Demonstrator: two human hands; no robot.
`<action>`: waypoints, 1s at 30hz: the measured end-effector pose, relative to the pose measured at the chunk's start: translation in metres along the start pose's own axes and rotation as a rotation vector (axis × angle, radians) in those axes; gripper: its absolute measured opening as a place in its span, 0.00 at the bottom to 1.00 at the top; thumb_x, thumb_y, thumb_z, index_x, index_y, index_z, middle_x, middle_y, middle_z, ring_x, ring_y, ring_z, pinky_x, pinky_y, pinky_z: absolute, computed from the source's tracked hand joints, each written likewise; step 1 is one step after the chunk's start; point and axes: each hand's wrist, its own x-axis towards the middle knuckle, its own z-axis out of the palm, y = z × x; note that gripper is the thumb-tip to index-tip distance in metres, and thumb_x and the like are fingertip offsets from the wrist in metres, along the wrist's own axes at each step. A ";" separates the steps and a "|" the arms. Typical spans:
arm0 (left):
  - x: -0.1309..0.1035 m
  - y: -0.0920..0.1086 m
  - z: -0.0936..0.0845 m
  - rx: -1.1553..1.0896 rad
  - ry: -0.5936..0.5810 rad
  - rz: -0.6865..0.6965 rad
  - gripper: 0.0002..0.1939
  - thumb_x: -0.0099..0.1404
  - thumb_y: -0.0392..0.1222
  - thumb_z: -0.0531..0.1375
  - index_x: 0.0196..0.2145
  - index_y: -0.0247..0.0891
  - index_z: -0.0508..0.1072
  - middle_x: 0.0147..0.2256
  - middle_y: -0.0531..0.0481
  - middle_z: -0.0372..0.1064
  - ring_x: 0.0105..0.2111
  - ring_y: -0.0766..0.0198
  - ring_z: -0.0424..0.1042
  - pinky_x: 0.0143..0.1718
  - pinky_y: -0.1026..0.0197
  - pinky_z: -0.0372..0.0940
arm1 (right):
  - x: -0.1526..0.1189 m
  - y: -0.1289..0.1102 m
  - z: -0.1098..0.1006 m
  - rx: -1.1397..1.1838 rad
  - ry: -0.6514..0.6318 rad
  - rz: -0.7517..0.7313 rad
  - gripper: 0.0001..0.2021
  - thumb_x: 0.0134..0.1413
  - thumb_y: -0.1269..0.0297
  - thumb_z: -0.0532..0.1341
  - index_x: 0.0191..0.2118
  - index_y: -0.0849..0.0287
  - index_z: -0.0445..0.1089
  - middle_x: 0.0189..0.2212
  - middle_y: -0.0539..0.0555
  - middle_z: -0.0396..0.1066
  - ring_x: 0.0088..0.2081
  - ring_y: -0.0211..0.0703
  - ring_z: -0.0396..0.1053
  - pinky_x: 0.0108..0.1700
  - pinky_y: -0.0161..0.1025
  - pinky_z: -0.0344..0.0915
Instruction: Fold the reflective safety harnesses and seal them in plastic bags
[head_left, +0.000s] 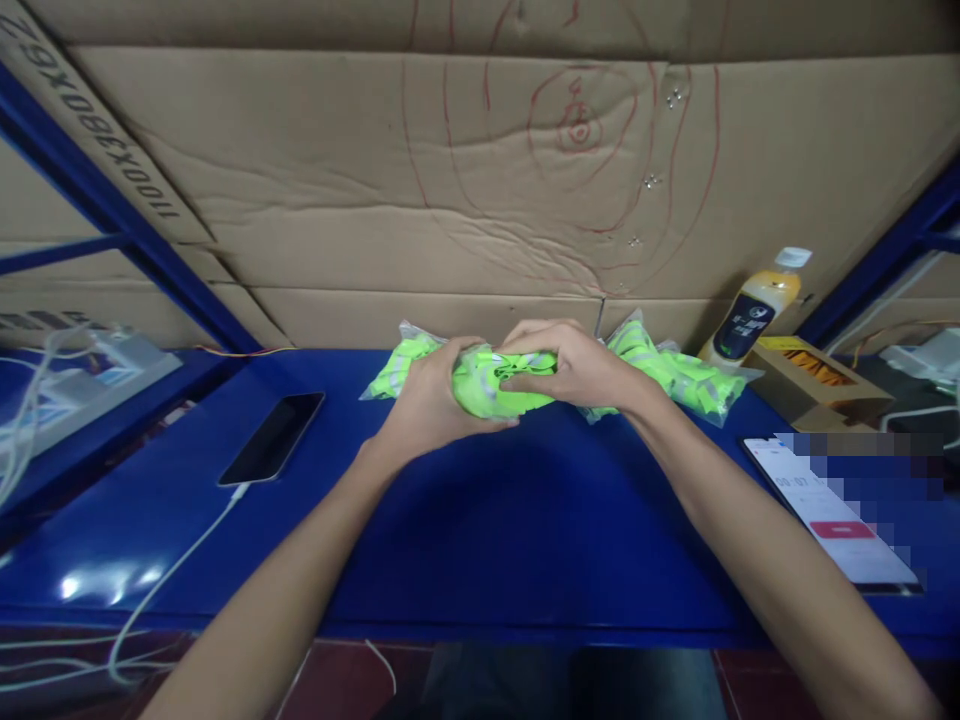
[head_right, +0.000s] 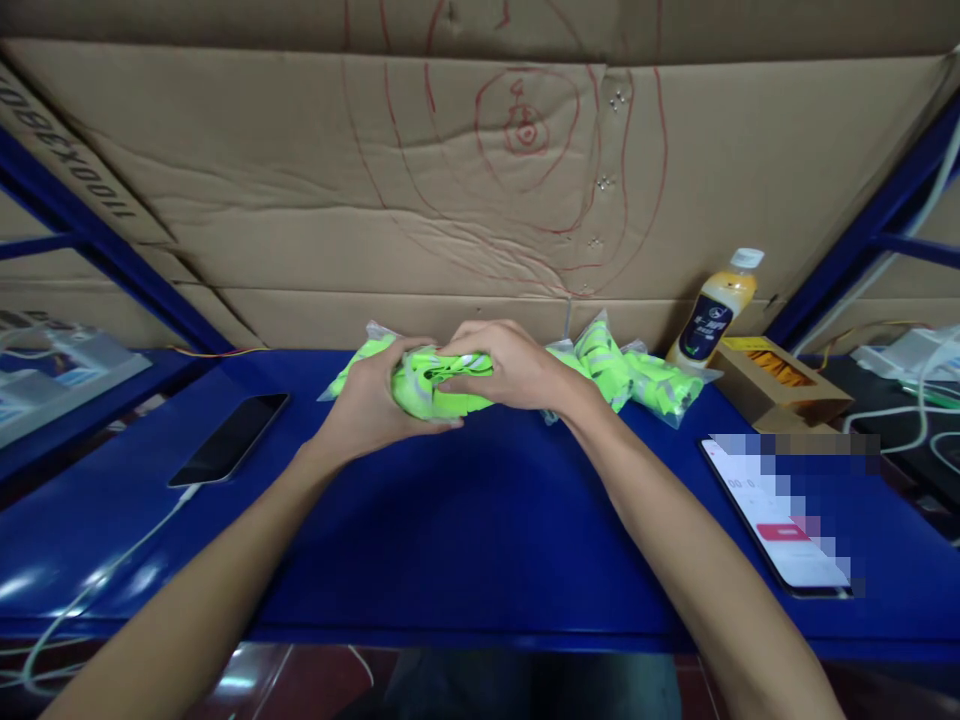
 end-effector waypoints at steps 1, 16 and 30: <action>0.000 0.001 0.000 0.020 -0.032 -0.022 0.45 0.41 0.55 0.82 0.55 0.38 0.75 0.47 0.43 0.81 0.46 0.45 0.81 0.51 0.44 0.74 | 0.000 0.000 -0.002 -0.018 -0.030 0.008 0.10 0.63 0.60 0.70 0.46 0.59 0.82 0.46 0.54 0.80 0.46 0.44 0.76 0.50 0.38 0.64; -0.001 -0.009 0.010 0.110 0.105 0.040 0.60 0.47 0.54 0.82 0.70 0.39 0.60 0.61 0.36 0.74 0.62 0.37 0.74 0.64 0.36 0.68 | 0.001 -0.005 0.024 -0.422 0.005 -0.039 0.18 0.71 0.66 0.61 0.61 0.52 0.77 0.57 0.58 0.76 0.54 0.51 0.73 0.55 0.43 0.62; -0.004 -0.018 0.021 0.243 0.160 0.217 0.32 0.57 0.52 0.73 0.55 0.40 0.68 0.47 0.40 0.78 0.48 0.44 0.81 0.51 0.44 0.76 | 0.000 0.012 0.022 -0.162 0.026 -0.116 0.12 0.67 0.65 0.66 0.53 0.54 0.81 0.50 0.57 0.76 0.50 0.48 0.75 0.55 0.44 0.67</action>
